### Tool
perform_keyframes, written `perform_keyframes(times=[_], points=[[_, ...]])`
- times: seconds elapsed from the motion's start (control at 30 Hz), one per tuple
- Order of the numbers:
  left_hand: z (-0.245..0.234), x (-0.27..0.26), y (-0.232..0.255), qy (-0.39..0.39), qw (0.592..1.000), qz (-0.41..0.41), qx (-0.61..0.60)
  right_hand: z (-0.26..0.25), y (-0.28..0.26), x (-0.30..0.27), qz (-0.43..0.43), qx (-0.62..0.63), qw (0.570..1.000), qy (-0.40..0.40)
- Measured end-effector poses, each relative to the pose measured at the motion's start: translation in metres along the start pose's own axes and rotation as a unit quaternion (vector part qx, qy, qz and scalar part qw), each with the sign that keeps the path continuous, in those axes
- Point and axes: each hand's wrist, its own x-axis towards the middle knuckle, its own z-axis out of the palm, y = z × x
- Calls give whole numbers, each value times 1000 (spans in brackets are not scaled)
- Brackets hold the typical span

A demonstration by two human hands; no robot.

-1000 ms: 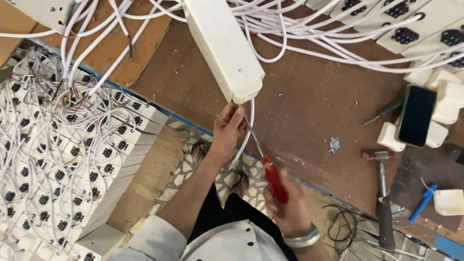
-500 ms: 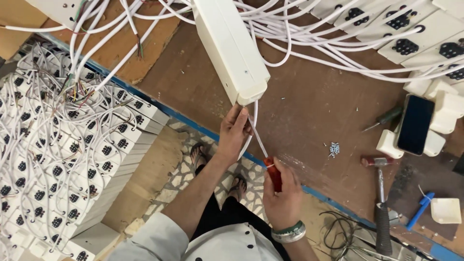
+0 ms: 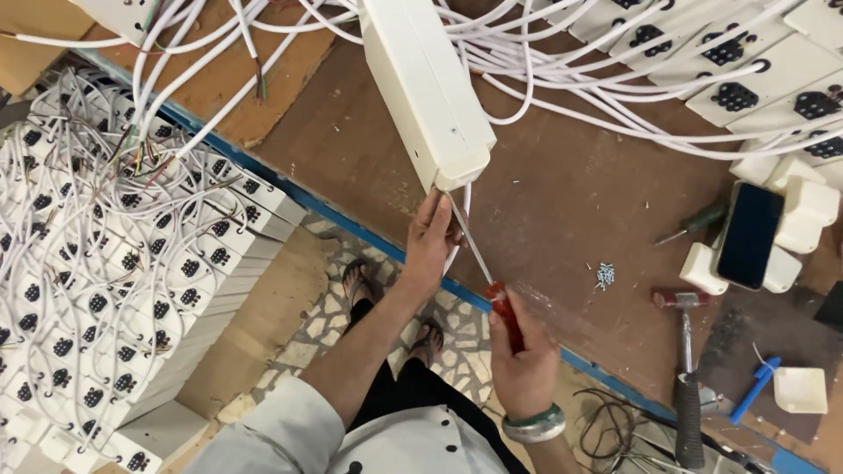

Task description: Assembling white plastic electrical enclosures using a manual screwdriver to secure components and wires.

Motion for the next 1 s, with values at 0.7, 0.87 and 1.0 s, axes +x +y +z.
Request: perform_keyframes(times=[0.7,0.87,1.0], points=[[0,5,-11,-18,978,-23,-206,-1,-6,15,141,173,974,-35],[-1,6,3,-5,982,-65,-175,10,-6,17,84,167,982,-27],[-9,8,-2,-23,979,-76,-187,0,-25,22,55,161,985,-11]])
